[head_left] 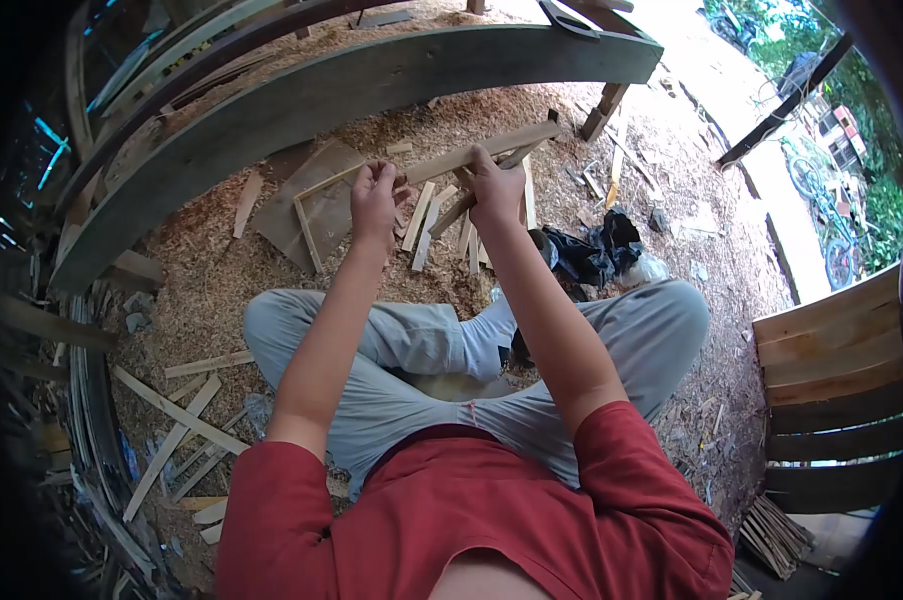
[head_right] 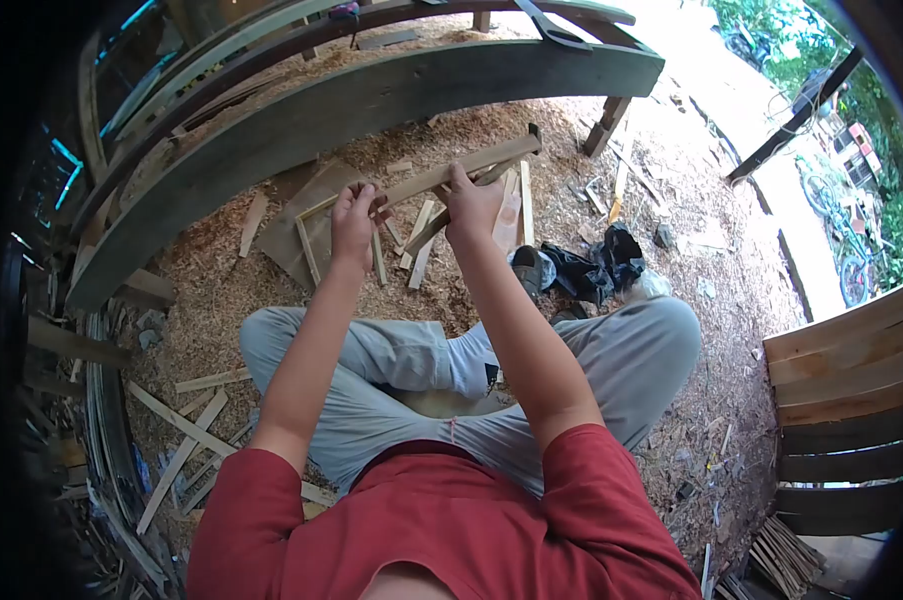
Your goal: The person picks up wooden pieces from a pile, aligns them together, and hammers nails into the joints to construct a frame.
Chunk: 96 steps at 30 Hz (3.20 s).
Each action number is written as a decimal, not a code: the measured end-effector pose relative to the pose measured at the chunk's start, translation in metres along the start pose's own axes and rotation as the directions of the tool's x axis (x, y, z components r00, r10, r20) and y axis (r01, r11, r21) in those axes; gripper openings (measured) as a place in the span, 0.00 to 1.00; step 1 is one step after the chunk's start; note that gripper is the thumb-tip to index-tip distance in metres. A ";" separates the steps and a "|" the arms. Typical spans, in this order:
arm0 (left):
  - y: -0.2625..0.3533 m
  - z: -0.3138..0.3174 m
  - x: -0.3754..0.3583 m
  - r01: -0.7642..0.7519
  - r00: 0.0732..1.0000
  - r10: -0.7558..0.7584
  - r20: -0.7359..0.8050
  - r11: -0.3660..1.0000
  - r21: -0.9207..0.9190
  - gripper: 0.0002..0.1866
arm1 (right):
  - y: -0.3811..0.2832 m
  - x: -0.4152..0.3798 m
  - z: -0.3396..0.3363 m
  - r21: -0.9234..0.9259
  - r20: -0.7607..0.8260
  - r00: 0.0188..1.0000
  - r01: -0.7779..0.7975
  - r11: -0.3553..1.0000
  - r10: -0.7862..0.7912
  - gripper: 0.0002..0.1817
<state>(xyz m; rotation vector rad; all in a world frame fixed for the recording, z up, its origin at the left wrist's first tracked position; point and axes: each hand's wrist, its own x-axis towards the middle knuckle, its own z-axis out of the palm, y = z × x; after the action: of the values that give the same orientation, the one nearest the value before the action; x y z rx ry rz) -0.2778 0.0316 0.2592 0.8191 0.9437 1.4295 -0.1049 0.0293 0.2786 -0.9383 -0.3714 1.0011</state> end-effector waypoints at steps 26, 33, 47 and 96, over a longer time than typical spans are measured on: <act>0.159 -0.053 -0.013 -0.235 0.971 0.234 0.042 0.914 0.331 0.05 | -0.114 -0.088 0.108 -0.689 0.337 0.915 0.399 0.605 -0.220 0.18; 0.186 -0.068 0.029 -0.170 0.985 0.171 0.023 0.947 0.274 0.06 | -0.098 -0.064 0.153 -0.579 0.760 0.609 0.793 0.188 -0.228 0.21; 0.189 -0.106 0.177 -0.183 0.980 0.154 0.126 0.944 0.276 0.03 | -0.010 0.077 0.229 -0.303 0.946 0.306 0.952 0.053 -0.101 0.21; 0.223 -0.098 0.257 -0.337 0.939 0.336 0.078 0.843 0.419 0.08 | 0.028 0.192 0.258 -0.174 0.958 0.221 0.954 0.243 -0.184 0.18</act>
<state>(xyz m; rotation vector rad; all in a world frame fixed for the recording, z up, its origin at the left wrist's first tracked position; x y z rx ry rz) -0.4807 0.2802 0.4080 1.3693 1.1762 1.5384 -0.1890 0.3254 0.3767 -0.8207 -2.0822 0.2128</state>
